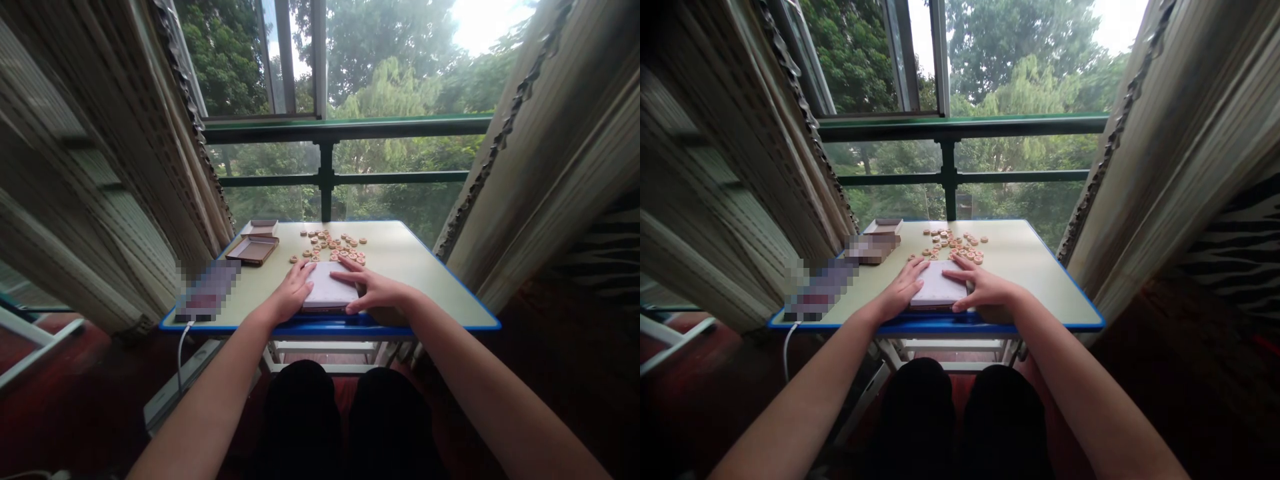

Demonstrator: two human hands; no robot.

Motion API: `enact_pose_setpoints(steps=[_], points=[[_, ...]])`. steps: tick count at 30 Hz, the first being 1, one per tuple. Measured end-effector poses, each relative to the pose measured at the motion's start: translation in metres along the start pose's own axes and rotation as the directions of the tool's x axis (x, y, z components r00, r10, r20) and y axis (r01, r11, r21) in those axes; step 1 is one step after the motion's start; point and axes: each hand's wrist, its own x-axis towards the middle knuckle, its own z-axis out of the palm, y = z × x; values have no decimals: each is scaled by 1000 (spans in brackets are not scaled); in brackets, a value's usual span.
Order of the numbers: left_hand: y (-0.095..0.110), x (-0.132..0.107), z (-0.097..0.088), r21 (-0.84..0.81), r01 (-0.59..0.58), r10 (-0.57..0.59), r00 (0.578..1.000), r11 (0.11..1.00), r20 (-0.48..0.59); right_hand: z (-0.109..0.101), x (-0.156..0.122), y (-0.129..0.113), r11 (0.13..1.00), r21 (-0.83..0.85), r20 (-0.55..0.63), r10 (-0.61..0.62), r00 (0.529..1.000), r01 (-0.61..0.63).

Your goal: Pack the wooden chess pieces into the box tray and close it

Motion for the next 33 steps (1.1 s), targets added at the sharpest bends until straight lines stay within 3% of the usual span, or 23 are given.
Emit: enact_pose_setpoints(steps=[7,14,23,30,33], points=[[-7,3,0,-15,3,-2,999,1000,47,0,1,0,1000,7,10,2,1000,-2],[0,-2,1,85,10,-14,999,996,41,-1,2,-1,1000,26,-6,10,1000,-10],[3,0,0,114,45,-52,997,992,54,3,7,0,999,-33,-32,13,999,-14],[0,0,3,129,22,-34,996,991,87,12,9,2,991,-130,-93,-54,994,41],[0,0,3,137,27,-43,992,990,120,13,10,3,982,-182,-61,-55,997,43]])
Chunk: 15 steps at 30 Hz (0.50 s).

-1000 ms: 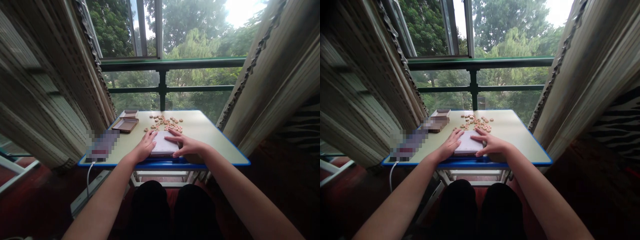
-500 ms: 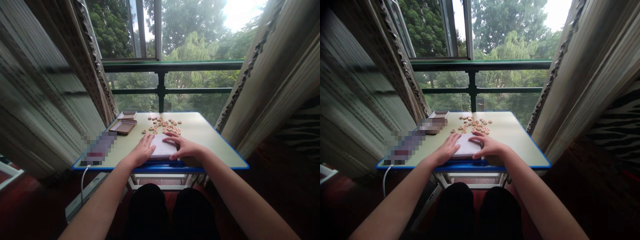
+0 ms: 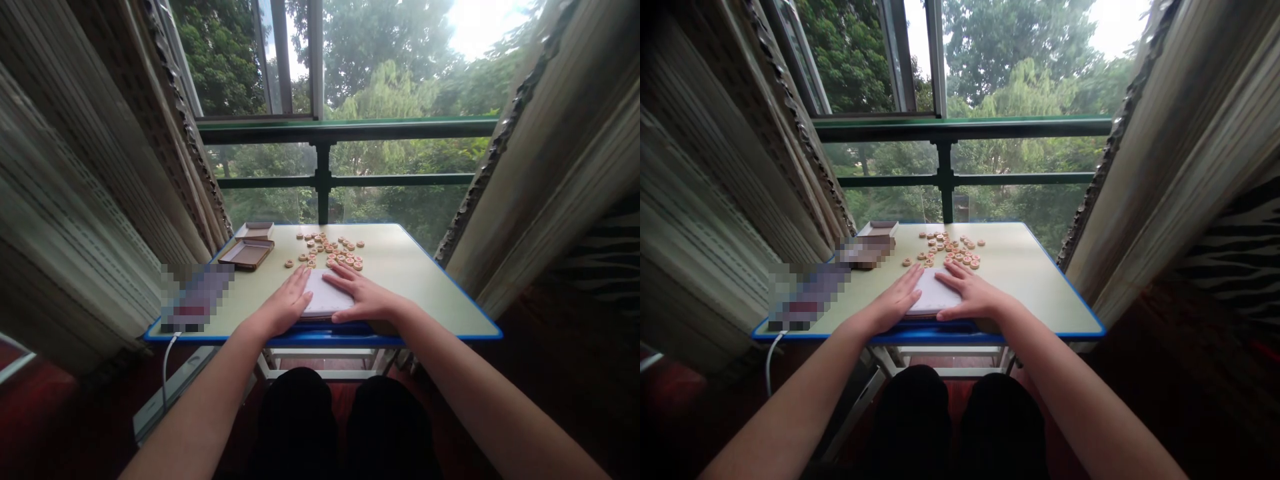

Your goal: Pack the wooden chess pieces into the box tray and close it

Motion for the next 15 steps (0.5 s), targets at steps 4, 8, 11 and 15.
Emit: enact_pose_setpoints(steps=[4,8,11,15], points=[[0,-1,-1,-5,2,-2,1000,1000,9,-3,0,0,1000,3,68,24,997,-24],[-1,-1,-2,-11,17,-17,1000,1000,21,-5,0,-4,998,31,72,47,996,-49],[-2,-1,-3,-11,21,-21,999,1000,30,-6,1,-5,998,30,80,48,996,-50],[0,-1,-4,-22,29,-28,999,999,44,-6,1,-6,999,-7,77,55,996,-54]])
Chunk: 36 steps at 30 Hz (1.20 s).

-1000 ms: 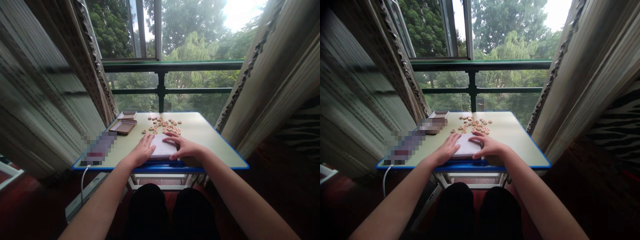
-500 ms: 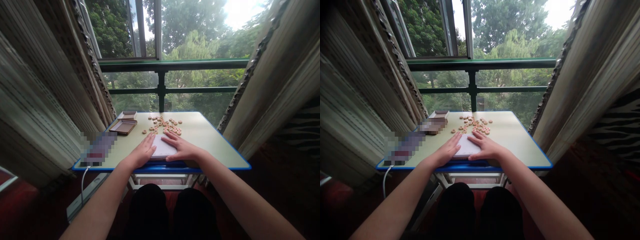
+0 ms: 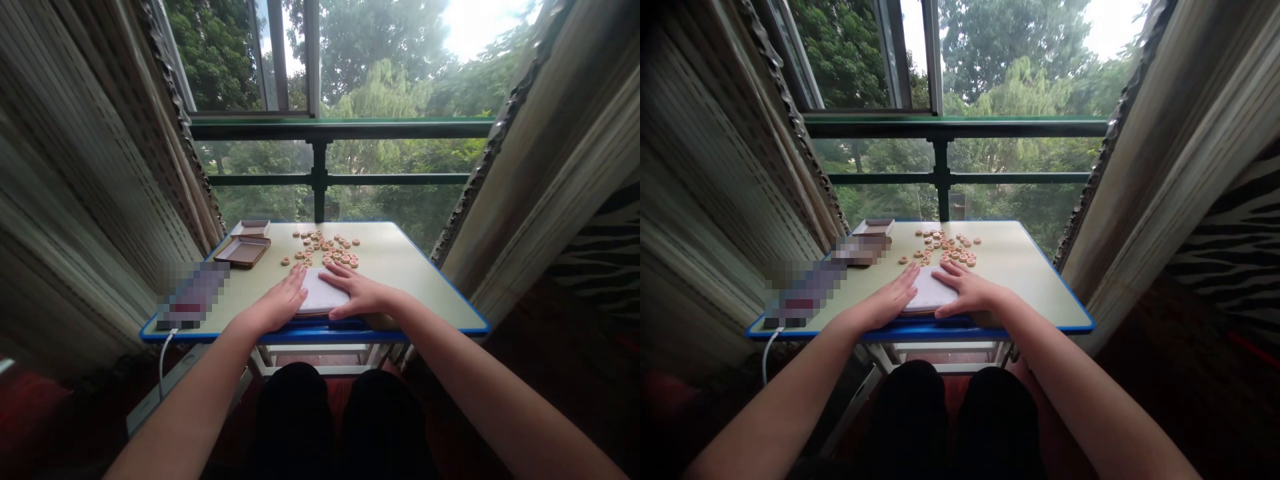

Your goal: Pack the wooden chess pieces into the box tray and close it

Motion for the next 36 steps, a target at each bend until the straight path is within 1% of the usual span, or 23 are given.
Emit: enact_pose_setpoints(steps=[3,5,6,9,12,14,16,18,20,22,24,26,28,30,32,33,35,36], points=[[5,-2,-1,20,17,-17,999,1000,-35,5,-3,-3,998,-60,-49,-22,999,19],[9,-5,-3,43,-11,14,997,999,-76,9,-7,-6,995,-86,-91,-66,994,58],[12,-7,-4,45,-38,41,996,998,-80,11,-9,-7,994,-86,-108,-83,991,74],[19,-18,-10,35,-116,116,993,993,-18,13,-18,-10,994,-74,-104,-82,991,74],[23,-35,-12,101,-187,183,982,977,45,13,-31,-14,992,-82,-62,-98,993,93],[23,-46,-10,159,-259,254,966,953,49,14,-41,-18,986,-93,-50,-142,989,137],[20,-54,-5,223,-306,313,950,926,4,18,-50,-22,978,-115,-69,-185,980,176],[18,-58,1,266,-352,378,924,897,-54,23,-57,-27,967,-144,-104,-227,968,211],[17,-60,4,273,-402,439,894,874,-89,27,-61,-30,960,-143,-148,-263,953,242],[19,-59,3,252,-422,459,882,871,-110,29,-62,-30,959,-99,-204,-279,938,264],[25,-56,-2,206,-399,428,895,893,-125,26,-60,-28,966,-23,-278,-253,927,257],[31,-49,-8,120,-349,363,923,929,-126,21,-55,-23,974,81,-328,-175,928,212],[36,-36,-12,3,-285,283,951,959,-124,15,-47,-17,968,202,-350,-72,934,150],[40,-18,-11,-90,-234,217,962,968,-168,7,-39,-10,941,319,-372,14,928,114],[43,4,-7,-191,-198,163,969,961,-185,-1,-34,-4,885,458,-373,112,921,78],[46,15,-3,-267,-164,119,977,950,-175,-4,-33,0,841,539,-355,170,919,53],[53,37,5,-454,-63,11,993,889,-116,-11,-35,8,721,693,-285,292,913,-15],[57,47,10,-512,-5,-40,996,859,-77,-13,-37,12,653,756,-242,349,905,-50]])
